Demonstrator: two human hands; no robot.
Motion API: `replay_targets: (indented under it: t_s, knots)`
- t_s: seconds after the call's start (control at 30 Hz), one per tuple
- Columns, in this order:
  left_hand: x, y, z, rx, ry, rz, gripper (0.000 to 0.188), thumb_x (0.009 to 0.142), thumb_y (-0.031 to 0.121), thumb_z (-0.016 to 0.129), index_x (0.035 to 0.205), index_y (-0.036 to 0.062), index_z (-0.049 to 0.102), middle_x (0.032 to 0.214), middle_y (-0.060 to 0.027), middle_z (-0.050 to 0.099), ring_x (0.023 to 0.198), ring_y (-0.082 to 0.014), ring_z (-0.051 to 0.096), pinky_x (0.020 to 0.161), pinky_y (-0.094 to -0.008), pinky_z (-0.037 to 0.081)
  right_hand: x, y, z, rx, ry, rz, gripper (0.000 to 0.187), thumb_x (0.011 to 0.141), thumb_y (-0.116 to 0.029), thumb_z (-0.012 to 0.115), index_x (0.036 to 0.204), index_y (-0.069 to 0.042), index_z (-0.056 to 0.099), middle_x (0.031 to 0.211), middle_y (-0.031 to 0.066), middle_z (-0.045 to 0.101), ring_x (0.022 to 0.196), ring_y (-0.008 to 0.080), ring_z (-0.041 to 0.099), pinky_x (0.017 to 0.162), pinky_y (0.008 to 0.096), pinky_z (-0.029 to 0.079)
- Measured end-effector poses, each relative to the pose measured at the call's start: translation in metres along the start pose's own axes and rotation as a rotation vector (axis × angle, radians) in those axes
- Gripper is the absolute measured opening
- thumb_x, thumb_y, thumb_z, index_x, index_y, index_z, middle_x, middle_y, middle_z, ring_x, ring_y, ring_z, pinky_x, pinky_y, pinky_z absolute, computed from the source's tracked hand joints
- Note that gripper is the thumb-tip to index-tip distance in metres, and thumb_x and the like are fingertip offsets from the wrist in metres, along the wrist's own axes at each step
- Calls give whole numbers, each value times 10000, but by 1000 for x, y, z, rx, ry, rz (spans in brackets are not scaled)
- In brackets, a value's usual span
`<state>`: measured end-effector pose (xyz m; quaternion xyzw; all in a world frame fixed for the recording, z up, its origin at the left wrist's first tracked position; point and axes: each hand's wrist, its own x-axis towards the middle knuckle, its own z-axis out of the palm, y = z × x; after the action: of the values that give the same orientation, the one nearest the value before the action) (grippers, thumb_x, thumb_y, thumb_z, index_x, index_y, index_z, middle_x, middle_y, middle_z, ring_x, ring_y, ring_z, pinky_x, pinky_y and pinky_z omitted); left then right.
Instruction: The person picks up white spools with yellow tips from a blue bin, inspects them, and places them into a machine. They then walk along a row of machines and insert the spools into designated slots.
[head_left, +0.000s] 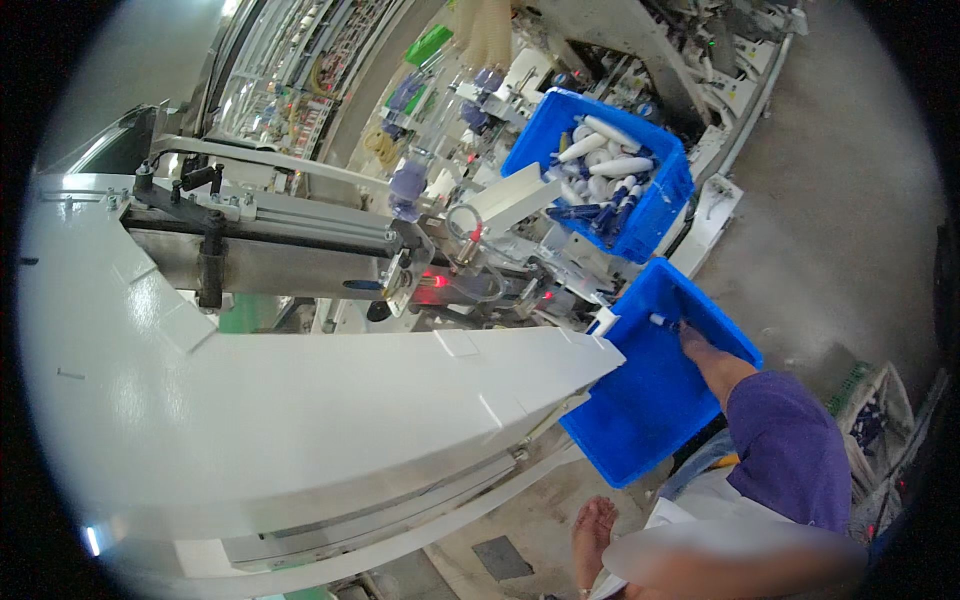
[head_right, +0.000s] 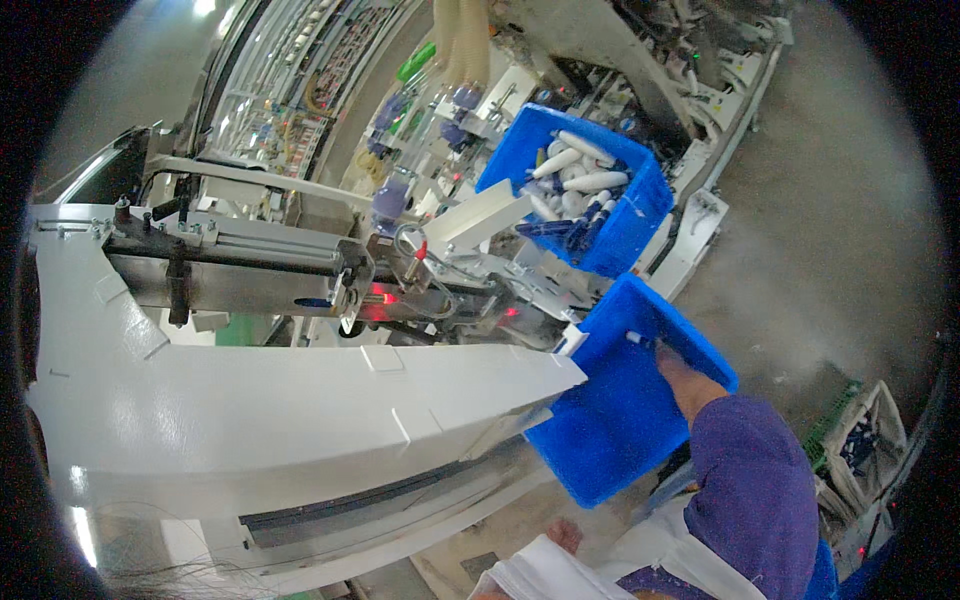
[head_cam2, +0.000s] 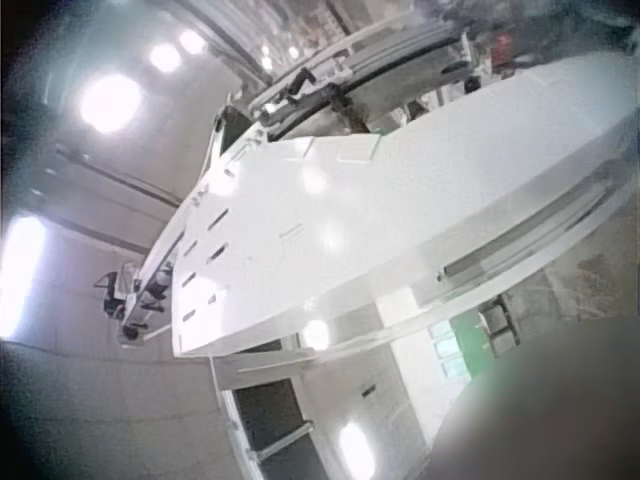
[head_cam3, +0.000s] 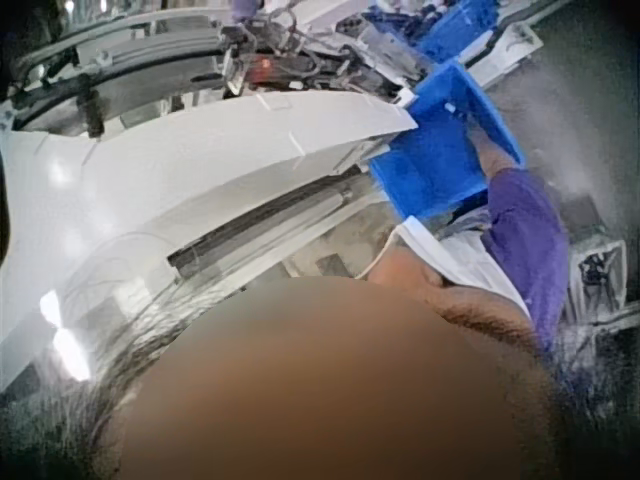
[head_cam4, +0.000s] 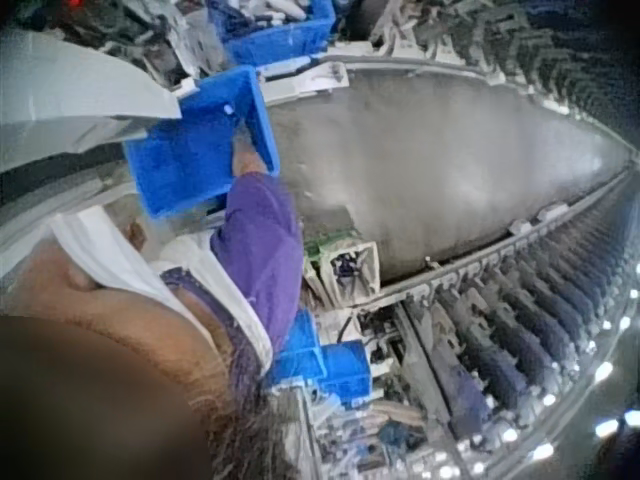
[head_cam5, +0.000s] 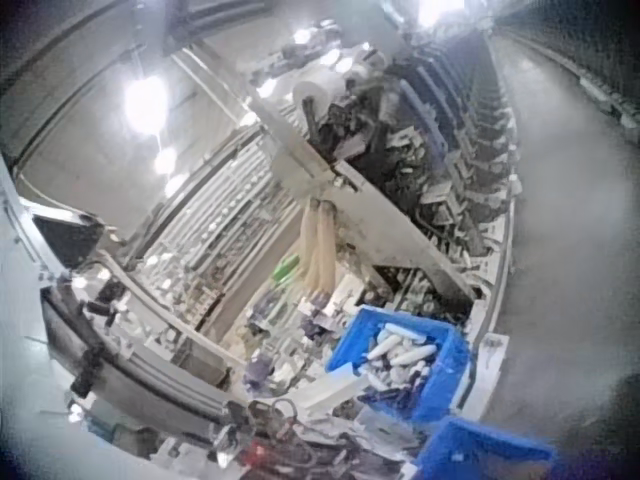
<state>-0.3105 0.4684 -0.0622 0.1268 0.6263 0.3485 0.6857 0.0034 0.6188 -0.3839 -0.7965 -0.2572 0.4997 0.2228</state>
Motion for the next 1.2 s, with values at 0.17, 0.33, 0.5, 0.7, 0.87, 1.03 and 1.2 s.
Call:
replay_targets:
  t_s: [0.17, 0.33, 0.5, 0.7, 0.87, 1.03, 1.2]
  knots:
    - [39, 0, 4, -62, -283, -18, 214, 877, 170, 549, 1032, 23, 531, 947, -86, 593, 890, -199, 567, 817, -347, 454, -38, -52, -22, -283, -370, 19, 305, 839, -112, 474, 1115, 16, 502, 924, 156, 604, 753, 285, 600, 613, 421, 484]
    - [53, 15, 32, 169, -365, -38, 219, 878, 172, 547, 1039, 25, 525, 955, -80, 573, 876, -192, 544, 793, -345, 445, -167, -49, -122, 722, -872, -285, 414, 893, -162, 502, 1253, -2, 373, 990, 87, 560, 816, 139, 583, 619, 273, 520]
    - [66, 43, 78, 420, -547, -29, 256, 870, 197, 548, 1075, 48, 511, 950, -66, 563, 859, -175, 525, 789, -327, 433, -300, 56, -165, 1292, -618, -375, 420, 877, -177, 531, 1240, -31, 378, 966, 83, 546, 793, 135, 554, 648, 259, 517]
    - [76, 54, 139, 516, -739, -12, 253, 882, 182, 534, 1079, 25, 502, 951, -76, 556, 865, -173, 528, 790, -333, 440, -370, 251, -120, 1900, 49, 4, 377, 866, -129, 538, 1189, 0, 391, 965, 109, 550, 775, 154, 556, 647, 287, 514]
    - [62, 43, 162, 571, -807, -35, 252, 882, 177, 533, 1076, 18, 503, 943, -83, 574, 851, -176, 540, 785, -333, 451, -392, 422, -137, 1753, 1028, 723, 280, 861, -163, 516, 1092, -3, 523, 902, 152, 617, 824, 256, 605, 664, 367, 508]
    - [56, 28, 150, 609, -745, -87, 235, 882, 169, 532, 1063, 20, 512, 923, -87, 587, 848, -185, 552, 777, -328, 456, -334, 506, -99, 505, 898, 965, 168, 789, -114, 529, 849, 5, 629, 872, 182, 626, 770, 311, 604, 606, 432, 480]
    - [47, 27, 122, 516, -603, -68, 251, 880, 171, 542, 1068, 8, 512, 945, -100, 580, 856, -193, 550, 781, -332, 458, -209, 411, -21, -660, 304, 173, 150, 733, -157, 548, 748, -43, 646, 776, 143, 626, 692, 297, 593, 593, 405, 476]
